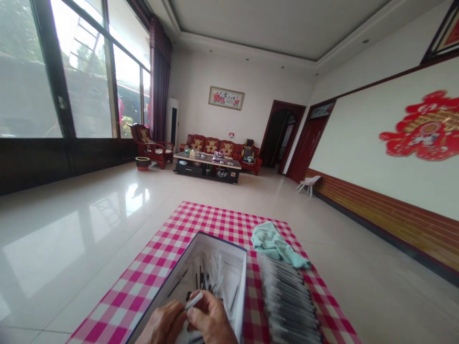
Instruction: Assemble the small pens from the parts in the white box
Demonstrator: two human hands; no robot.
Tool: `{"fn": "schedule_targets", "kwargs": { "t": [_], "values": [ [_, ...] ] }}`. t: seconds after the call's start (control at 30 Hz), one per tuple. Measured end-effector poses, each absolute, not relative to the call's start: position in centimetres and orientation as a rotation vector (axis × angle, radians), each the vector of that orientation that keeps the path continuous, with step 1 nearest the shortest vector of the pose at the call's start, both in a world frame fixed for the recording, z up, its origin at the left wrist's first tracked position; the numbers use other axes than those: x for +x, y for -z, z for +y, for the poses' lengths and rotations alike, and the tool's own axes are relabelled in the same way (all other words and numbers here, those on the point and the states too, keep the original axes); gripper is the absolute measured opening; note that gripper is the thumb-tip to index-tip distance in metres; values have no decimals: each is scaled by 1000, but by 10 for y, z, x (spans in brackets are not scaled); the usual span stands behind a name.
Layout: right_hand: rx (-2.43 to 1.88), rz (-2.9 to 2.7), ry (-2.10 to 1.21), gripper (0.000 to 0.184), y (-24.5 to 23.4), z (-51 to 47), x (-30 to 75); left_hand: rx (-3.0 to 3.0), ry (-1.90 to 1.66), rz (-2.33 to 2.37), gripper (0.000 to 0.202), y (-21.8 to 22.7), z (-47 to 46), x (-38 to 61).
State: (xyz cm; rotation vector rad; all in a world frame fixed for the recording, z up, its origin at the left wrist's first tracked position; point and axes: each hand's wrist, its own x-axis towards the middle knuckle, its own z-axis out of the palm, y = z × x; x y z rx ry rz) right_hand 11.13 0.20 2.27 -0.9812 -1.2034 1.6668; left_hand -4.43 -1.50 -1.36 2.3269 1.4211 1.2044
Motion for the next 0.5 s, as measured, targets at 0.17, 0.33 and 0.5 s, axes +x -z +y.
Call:
{"fn": "schedule_targets", "kwargs": {
  "t": [0.17,0.33,0.5],
  "values": [
    [-1024,-1162,-1627,31,-32,-5,105,2226,-1210,1333,32,-5,-20,-46],
    [-973,-1018,-1456,29,-57,5,127,2107,-1312,1521,47,-8,-20,-56],
    [-1047,-1138,-929,26,-107,8,208,1915,-1279,1634,52,-9,-20,-58]
  ]
}}
